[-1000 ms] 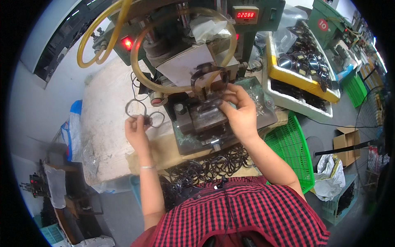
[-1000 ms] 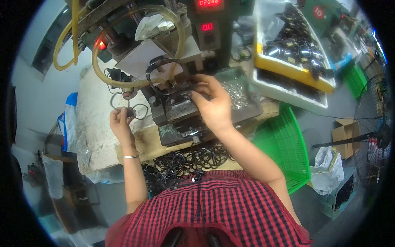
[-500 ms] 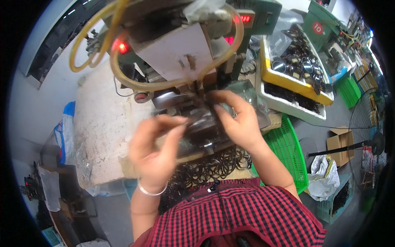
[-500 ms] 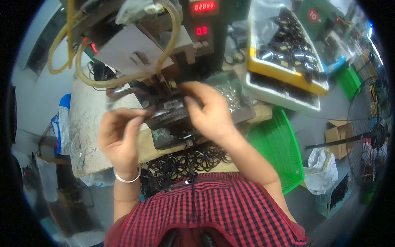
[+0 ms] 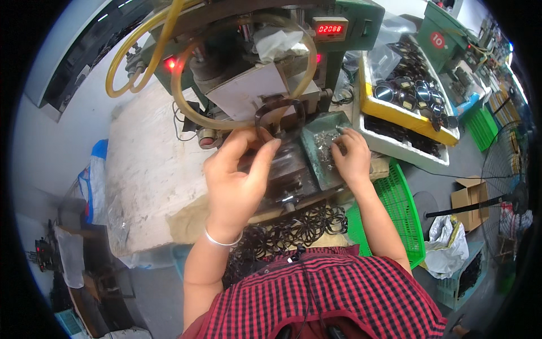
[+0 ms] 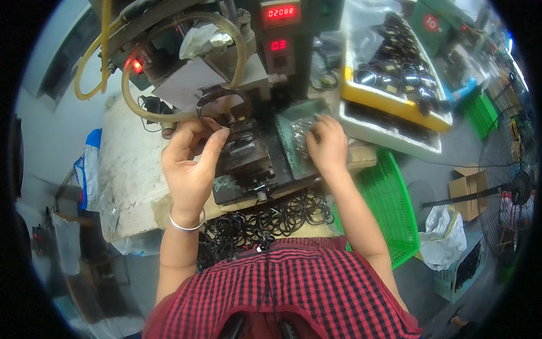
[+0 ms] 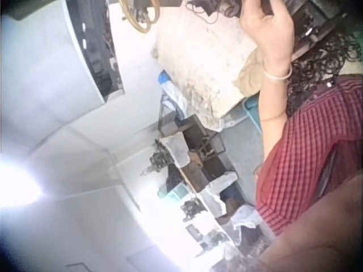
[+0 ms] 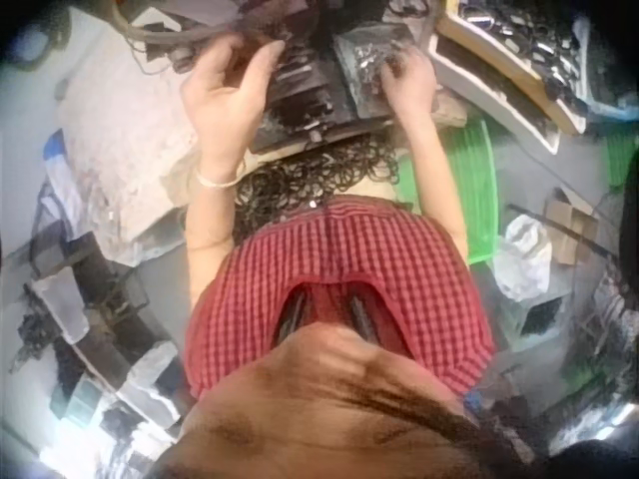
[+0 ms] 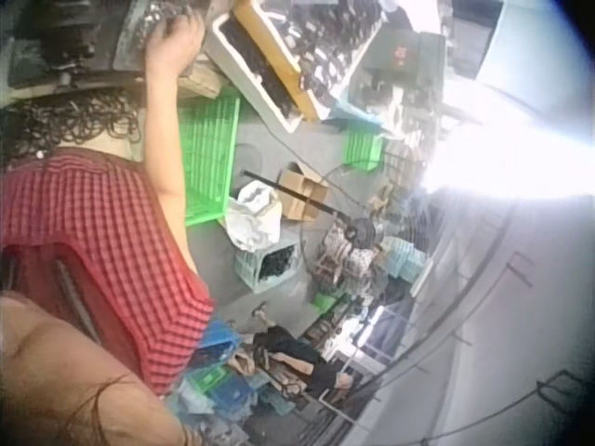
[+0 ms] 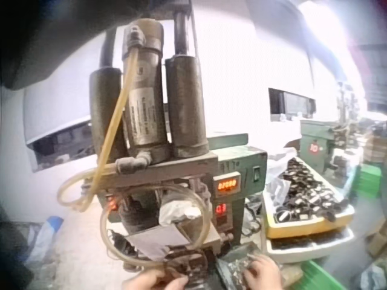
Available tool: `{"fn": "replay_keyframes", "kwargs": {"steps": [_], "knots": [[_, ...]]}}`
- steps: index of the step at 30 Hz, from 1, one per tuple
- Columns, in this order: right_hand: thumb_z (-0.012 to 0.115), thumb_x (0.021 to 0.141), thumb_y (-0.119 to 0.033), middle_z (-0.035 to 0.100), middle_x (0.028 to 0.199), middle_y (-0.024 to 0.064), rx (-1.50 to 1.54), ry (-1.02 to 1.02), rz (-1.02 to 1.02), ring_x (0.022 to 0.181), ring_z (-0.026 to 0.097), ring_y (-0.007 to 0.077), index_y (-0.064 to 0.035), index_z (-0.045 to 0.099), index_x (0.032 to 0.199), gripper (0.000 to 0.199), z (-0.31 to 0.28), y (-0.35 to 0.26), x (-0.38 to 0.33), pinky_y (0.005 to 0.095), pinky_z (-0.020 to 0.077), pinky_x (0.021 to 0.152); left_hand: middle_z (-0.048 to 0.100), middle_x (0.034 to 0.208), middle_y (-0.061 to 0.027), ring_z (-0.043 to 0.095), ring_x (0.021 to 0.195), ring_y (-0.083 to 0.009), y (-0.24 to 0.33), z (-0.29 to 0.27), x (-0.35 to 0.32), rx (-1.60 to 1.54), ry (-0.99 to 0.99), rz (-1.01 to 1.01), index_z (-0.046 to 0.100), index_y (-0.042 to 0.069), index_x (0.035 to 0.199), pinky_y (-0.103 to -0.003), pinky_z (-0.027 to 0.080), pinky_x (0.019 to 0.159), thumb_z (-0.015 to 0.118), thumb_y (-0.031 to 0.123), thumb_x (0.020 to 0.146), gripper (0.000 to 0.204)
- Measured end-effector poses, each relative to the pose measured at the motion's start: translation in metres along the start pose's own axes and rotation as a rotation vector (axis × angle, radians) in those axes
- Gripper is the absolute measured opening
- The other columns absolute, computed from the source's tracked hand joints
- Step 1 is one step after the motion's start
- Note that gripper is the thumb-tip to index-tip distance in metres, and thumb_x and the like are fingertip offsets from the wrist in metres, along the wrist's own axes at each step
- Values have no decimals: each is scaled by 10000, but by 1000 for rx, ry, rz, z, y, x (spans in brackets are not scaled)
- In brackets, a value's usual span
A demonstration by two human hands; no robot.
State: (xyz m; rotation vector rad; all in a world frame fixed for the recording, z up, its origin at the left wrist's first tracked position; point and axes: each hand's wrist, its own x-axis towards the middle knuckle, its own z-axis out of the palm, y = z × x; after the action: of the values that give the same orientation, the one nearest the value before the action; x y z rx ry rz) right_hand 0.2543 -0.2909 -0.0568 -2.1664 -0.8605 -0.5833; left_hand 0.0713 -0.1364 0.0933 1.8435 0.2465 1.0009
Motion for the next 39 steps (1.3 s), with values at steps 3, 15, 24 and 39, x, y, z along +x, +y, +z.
{"fn": "replay_keyframes", "kwargs": {"steps": [3,15,24,39], "knots": [[693,733,-106,664,947,147,23,-31,55,947,611,347,-46,674,855,137,-4,-8,7,431,485,827,681,850,-92,624,753,-114,-4,1,-6,61,28,51,624,-44,930,-243,501,724,688,3,835,124],[708,743,-127,626,1053,113,-204,-164,-105,1016,568,324,-46,645,863,158,-17,-2,3,444,493,760,660,801,-46,616,704,-97,-59,-62,-91,219,-326,-567,689,-19,940,-225,497,638,649,96,900,128],[693,777,-158,658,814,112,-91,-121,58,826,617,314,-67,652,812,107,-2,-11,21,416,493,727,630,734,-30,590,611,-90,-57,-8,-99,158,-580,-500,608,-10,1156,-236,474,545,636,169,927,292],[683,816,-41,692,866,59,677,-135,332,812,628,107,8,686,924,119,-41,-61,22,249,490,767,586,654,-45,532,549,-108,-67,-96,-67,-97,82,-559,605,-1,937,-220,416,517,537,159,979,179]]}}
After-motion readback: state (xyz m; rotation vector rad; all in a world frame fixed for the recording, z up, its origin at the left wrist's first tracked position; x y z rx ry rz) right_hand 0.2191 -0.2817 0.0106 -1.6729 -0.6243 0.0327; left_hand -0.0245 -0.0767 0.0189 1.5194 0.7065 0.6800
